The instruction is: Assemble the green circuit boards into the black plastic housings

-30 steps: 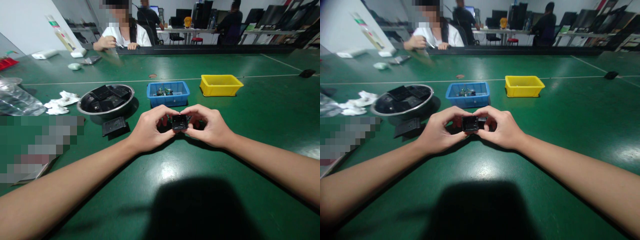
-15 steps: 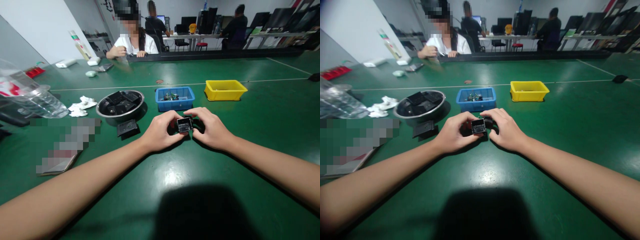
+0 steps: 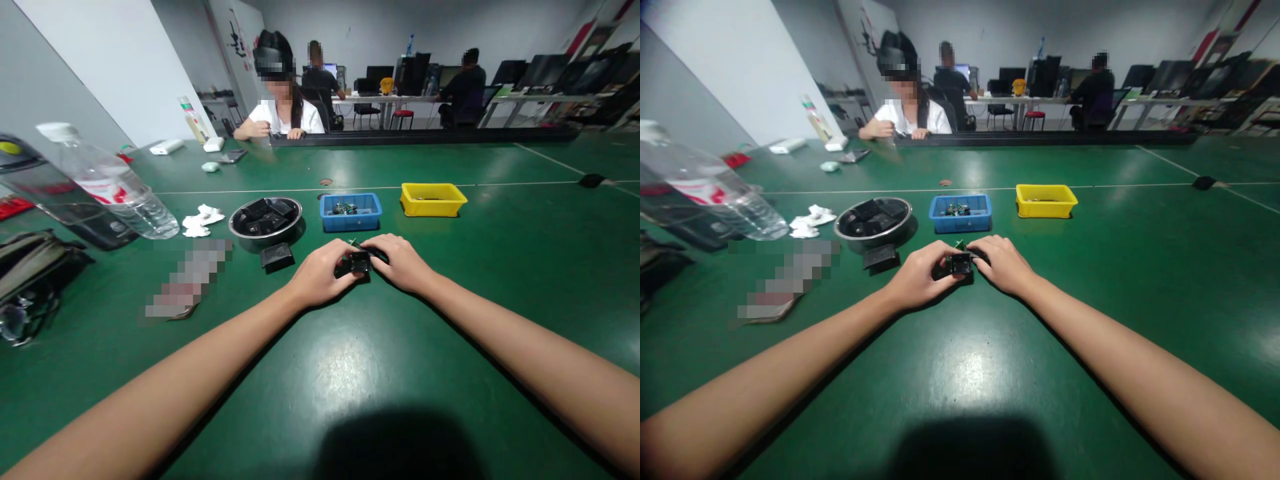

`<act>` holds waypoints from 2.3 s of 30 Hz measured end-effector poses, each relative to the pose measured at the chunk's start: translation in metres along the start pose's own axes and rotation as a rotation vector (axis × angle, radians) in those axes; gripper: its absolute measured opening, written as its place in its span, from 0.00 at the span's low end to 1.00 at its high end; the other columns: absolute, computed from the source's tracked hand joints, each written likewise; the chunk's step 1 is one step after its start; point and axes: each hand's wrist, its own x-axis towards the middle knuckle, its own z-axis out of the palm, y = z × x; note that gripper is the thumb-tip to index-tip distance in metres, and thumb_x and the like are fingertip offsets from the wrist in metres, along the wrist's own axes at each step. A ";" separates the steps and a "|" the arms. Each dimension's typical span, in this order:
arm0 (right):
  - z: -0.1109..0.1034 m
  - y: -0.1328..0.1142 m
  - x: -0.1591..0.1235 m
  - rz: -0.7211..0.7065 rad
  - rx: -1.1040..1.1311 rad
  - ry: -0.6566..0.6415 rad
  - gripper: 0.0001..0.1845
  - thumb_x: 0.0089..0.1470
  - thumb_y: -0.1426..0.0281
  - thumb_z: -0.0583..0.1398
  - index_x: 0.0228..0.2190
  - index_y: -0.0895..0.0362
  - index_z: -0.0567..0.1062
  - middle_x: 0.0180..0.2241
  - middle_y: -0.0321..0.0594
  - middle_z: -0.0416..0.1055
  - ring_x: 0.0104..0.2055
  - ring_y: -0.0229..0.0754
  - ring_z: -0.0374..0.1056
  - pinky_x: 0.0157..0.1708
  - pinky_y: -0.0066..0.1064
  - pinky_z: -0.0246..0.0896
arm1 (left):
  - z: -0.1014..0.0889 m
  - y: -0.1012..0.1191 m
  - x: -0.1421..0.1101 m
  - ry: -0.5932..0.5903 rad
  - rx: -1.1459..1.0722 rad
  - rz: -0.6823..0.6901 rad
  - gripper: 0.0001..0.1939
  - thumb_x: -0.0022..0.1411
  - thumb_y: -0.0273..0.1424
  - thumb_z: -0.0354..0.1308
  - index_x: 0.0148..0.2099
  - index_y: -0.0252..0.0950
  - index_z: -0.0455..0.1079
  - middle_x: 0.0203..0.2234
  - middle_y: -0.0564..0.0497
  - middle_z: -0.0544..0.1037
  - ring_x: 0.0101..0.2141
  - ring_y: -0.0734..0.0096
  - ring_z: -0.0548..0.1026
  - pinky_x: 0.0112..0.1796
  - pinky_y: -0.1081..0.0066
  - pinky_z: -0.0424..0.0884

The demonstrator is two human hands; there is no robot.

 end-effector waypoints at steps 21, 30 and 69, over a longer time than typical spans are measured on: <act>-0.004 0.003 0.002 -0.005 -0.029 0.015 0.16 0.57 0.74 0.61 0.47 0.58 0.79 0.47 0.47 0.81 0.48 0.50 0.74 0.51 0.44 0.68 | -0.020 0.001 -0.031 -0.186 -0.002 -0.170 0.16 0.62 0.32 0.58 0.51 0.38 0.66 0.39 0.50 0.76 0.36 0.66 0.74 0.38 0.66 0.70; -0.005 0.006 0.003 -0.017 0.000 0.033 0.11 0.59 0.67 0.63 0.43 0.57 0.80 0.43 0.47 0.81 0.44 0.50 0.74 0.46 0.41 0.67 | -0.021 0.000 -0.030 -0.165 0.007 -0.147 0.13 0.63 0.34 0.59 0.49 0.37 0.67 0.39 0.49 0.77 0.37 0.66 0.74 0.40 0.66 0.70; -0.006 0.005 0.003 0.054 0.003 -0.011 0.16 0.61 0.69 0.60 0.50 0.54 0.78 0.46 0.46 0.80 0.49 0.53 0.73 0.49 0.48 0.66 | -0.026 -0.007 -0.028 -0.139 0.044 -0.226 0.14 0.65 0.34 0.57 0.52 0.37 0.68 0.43 0.45 0.77 0.44 0.59 0.74 0.47 0.58 0.71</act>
